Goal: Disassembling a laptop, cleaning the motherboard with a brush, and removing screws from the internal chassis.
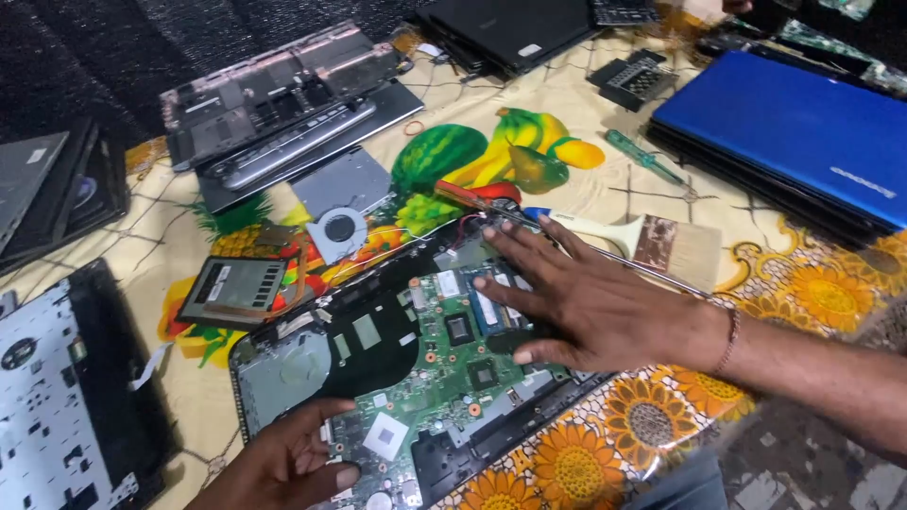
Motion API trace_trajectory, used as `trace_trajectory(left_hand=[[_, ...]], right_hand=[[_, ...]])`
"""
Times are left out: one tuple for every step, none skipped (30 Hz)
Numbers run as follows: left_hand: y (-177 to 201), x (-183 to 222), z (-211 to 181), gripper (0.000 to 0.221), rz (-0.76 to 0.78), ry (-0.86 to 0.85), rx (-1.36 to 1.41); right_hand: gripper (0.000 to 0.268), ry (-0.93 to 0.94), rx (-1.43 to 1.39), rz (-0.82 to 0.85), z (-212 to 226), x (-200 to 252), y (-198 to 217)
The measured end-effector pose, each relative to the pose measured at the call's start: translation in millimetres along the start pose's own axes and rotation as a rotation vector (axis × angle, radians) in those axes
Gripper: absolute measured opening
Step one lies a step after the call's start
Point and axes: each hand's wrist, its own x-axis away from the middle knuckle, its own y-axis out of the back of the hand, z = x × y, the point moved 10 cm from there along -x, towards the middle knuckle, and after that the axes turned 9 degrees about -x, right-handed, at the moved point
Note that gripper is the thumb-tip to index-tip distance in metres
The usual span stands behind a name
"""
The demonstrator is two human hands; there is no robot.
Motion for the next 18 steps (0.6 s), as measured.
trace_trajectory(left_hand=[[-1.2, 7.3, -10.0, 0.066, -0.009, 0.001, 0.013], [-2.2, 14.4, -17.0, 0.061, -0.018, 0.031, 0.012], [-3.9, 22.8, -21.8, 0.057, -0.026, 0.066, 0.015], [-3.1, 26.1, -25.0, 0.057, -0.036, 0.073, 0.032], [-4.6, 29.0, -31.0, 0.055, -0.012, 0.060, -0.036], [-6.4, 32.0, -37.2, 0.054, 0.012, 0.048, -0.104], [-6.0, 37.3, -43.0, 0.054, 0.004, 0.050, -0.095], [-8.5, 43.2, -44.0, 0.057, 0.024, 0.104, -0.082], [-11.3, 48.6, -46.2, 0.061, 0.045, 0.155, -0.071], [-10.7, 51.8, -49.1, 0.061, 0.039, 0.155, -0.064], [-11.1, 55.0, -51.9, 0.058, 0.047, 0.158, -0.089], [-12.2, 58.2, -55.3, 0.056, 0.055, 0.161, -0.113], [-12.2, 55.7, -49.5, 0.056, 0.054, 0.163, -0.119], [-12.7, 52.6, -47.5, 0.057, 0.051, 0.131, -0.092], [-12.4, 48.5, -46.7, 0.058, 0.045, 0.095, -0.068], [-11.2, 48.7, -47.1, 0.058, 0.043, 0.093, -0.076], [-8.4, 48.3, -45.5, 0.058, 0.013, 0.105, -0.118], [-5.0, 47.2, -43.8, 0.058, -0.018, 0.118, -0.159]], right_hand=[[0.077, 0.015, 0.002, 0.005, 7.5, 1.0, 1.2], [0.077, 0.045, -0.002, -0.025, 16.4, 2.3, 5.8], [0.076, 0.078, -0.011, -0.053, 25.7, 3.6, 8.9], [0.076, 0.096, -0.015, -0.046, 29.2, 4.3, 8.6], [0.075, 0.099, 0.009, -0.058, 31.8, 5.6, 10.3], [0.074, 0.102, 0.032, -0.070, 34.1, 7.4, 12.3], [0.074, 0.114, 0.031, -0.068, 35.7, 6.7, 12.6], [0.070, 0.149, -0.022, -0.073, 39.1, 6.9, 14.3], [0.066, 0.180, -0.073, -0.079, 42.2, 8.1, 16.7], [0.066, 0.188, -0.072, -0.077, 42.9, 2.5, 16.8], [0.070, 0.163, -0.026, -0.079, 41.2, -2.6, 16.4], [0.075, 0.138, 0.020, -0.082, 39.2, -7.0, 16.6], [0.075, 0.134, 0.018, -0.087, 34.6, -14.9, 14.2], [0.076, 0.135, 0.040, -0.063, 30.1, -22.5, 9.2], [0.076, 0.134, 0.067, -0.043, 24.6, -30.0, 4.8], [0.076, 0.130, 0.070, -0.051, 18.2, -34.3, 3.2], [0.074, 0.117, 0.065, -0.035, 11.1, -37.4, 0.0], [0.072, 0.104, 0.060, -0.020, 3.7, -40.9, -3.9]])
